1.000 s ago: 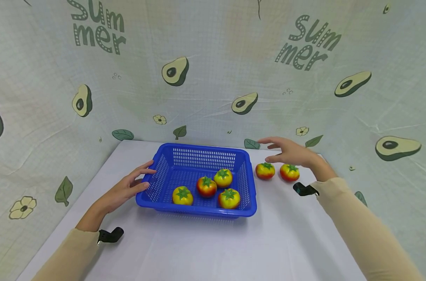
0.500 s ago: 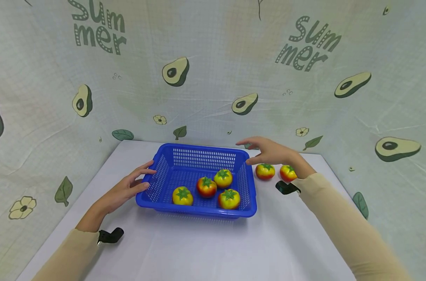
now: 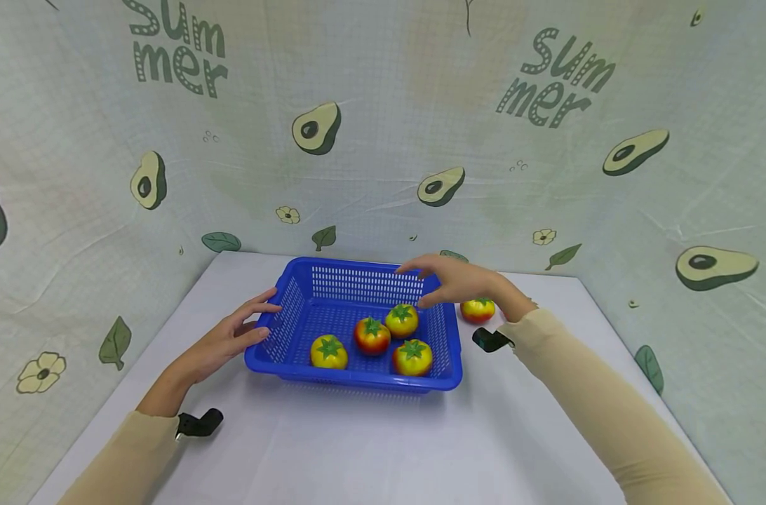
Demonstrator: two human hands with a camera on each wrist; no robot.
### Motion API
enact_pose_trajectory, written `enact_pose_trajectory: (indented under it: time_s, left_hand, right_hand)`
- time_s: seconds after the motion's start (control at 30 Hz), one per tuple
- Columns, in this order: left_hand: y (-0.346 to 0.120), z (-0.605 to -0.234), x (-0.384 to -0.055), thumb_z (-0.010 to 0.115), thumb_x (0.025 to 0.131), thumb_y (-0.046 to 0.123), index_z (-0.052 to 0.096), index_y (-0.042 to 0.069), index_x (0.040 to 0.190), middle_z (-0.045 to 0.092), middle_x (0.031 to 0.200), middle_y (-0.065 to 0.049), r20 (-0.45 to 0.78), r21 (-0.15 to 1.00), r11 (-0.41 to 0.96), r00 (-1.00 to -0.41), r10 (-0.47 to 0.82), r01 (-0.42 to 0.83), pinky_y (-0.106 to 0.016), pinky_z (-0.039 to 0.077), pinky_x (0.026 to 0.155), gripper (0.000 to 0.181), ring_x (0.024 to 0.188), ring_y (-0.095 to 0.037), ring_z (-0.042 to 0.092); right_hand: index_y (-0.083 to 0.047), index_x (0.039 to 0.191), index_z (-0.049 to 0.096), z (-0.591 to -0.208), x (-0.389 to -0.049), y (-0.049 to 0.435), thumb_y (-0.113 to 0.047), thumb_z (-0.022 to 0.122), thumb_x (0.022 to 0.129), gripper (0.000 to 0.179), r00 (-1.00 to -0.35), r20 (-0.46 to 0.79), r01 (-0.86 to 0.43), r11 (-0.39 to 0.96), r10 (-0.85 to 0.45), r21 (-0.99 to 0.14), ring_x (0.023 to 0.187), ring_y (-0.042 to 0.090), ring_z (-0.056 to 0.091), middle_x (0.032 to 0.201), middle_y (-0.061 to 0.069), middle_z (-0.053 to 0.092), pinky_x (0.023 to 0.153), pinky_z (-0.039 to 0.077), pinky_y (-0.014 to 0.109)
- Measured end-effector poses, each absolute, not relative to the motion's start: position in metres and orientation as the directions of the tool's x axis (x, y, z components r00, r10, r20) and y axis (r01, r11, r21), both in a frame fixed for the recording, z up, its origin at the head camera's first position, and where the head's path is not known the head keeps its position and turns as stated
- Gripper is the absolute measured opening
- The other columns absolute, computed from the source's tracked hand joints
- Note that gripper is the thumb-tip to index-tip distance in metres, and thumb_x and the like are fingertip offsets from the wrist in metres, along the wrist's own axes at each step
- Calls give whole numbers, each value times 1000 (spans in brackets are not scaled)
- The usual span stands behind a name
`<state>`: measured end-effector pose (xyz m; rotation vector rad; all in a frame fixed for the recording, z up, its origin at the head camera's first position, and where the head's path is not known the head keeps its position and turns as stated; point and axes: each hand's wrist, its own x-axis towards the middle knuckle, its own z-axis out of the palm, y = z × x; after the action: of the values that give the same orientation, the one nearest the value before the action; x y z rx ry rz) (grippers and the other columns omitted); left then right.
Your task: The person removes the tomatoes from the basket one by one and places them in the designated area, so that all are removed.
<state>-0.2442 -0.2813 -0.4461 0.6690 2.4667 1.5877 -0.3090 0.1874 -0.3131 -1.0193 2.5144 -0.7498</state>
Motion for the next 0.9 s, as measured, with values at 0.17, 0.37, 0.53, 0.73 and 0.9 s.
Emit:
enact_pose_trajectory:
  time_s: [0.17,0.37,0.53,0.73,0.9]
  left_hand:
    - [-281,-446,-244,58,110,20,49,13,155,13,179,-3,121,891,350,-895,430,289,-77,16,122,47,162,-46,8]
    - [-281,-446,-244,58,110,20,49,13,155,14,179,-4,118,889,357,-896,428,287,-77,17,122,47,162,-47,8]
    - [-281,-446,-244,59,110,21,49,14,155,14,179,-3,114,889,360,-899,423,282,-77,17,122,47,162,-46,8]
    - [-281,-446,-244,59,110,23,50,16,155,13,179,-2,114,888,362,-898,424,283,-76,19,122,47,162,-47,10]
    - [-281,-445,-244,59,110,23,50,16,155,13,179,-3,113,889,361,-899,423,282,-77,21,121,47,162,-48,11]
  right_hand:
    - [-14,157,52,-319,-309,175,-12,78,95,67,-650,-129,-563,588,-749,-581,145,45,48,164,14,44,118,43,61]
    - [-15,157,52,-327,-311,162,-10,79,95,67,-622,-165,-582,593,-765,-556,147,42,47,164,13,45,118,44,60]
    - [-16,156,52,-330,-310,153,-11,78,96,65,-604,-192,-586,594,-774,-551,151,41,42,165,13,44,120,41,61]
    - [-17,156,53,-332,-310,146,-11,79,96,66,-608,-236,-568,623,-758,-538,154,40,38,166,11,42,121,40,60]
    - [-20,154,56,-333,-314,144,-9,80,95,64,-624,-283,-557,668,-729,-493,153,36,39,166,9,44,122,40,57]
